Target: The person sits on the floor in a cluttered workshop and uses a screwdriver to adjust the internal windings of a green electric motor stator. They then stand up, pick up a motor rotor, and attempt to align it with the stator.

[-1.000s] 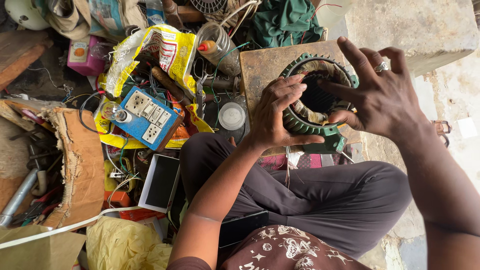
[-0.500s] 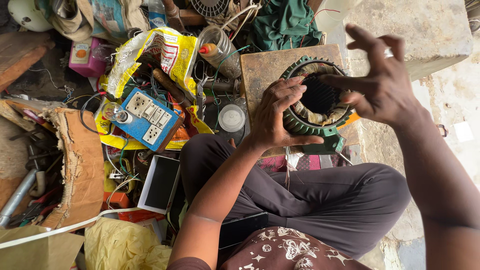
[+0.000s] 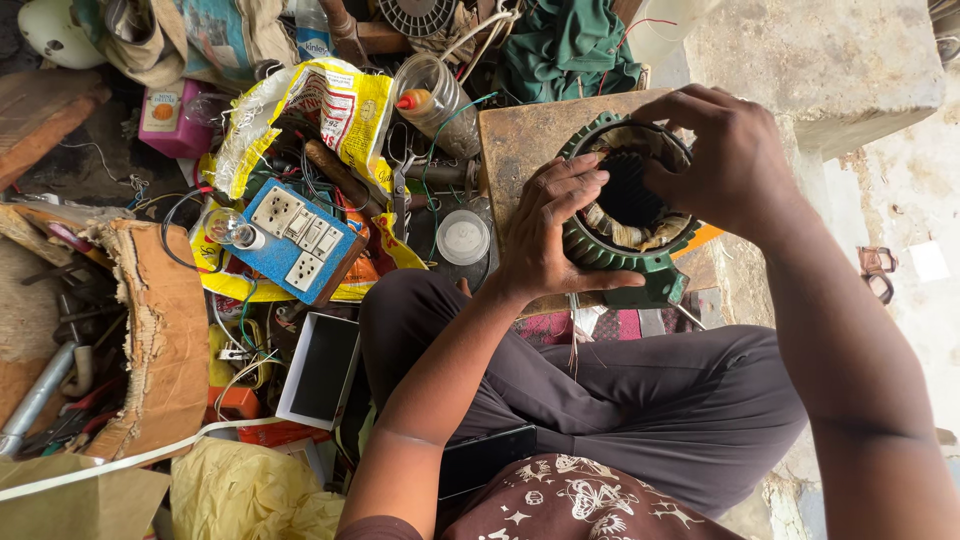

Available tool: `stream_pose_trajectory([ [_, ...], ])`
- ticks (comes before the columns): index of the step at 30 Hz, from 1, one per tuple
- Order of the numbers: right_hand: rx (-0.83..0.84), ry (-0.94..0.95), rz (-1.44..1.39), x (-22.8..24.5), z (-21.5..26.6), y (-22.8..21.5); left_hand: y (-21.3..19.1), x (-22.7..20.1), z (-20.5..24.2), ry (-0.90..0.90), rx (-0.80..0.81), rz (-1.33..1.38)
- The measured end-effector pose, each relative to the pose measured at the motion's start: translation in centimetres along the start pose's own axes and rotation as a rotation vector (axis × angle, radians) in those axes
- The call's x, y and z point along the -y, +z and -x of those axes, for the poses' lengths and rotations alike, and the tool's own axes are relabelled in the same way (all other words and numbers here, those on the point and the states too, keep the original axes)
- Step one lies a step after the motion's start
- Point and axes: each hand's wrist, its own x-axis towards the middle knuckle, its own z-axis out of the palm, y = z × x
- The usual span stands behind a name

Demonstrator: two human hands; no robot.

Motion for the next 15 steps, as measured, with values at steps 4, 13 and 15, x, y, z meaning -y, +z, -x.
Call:
stream_pose_trajectory([
  [4,0.044,0.133,0.019,-0.2,0.1,0.6,0.1,0.3,0.0,0.035,-0.018,0.035],
  [13,-0.012,0.106,0.167,-0.1,0.1,1.3,0.0,0.2,0.3,-0.005,0.019,0.015],
  [15,-0.002,0.112,0.194,0.2,0.0,1.3,-0.1,0.2,0.2,-0.002,0.022,0.025],
])
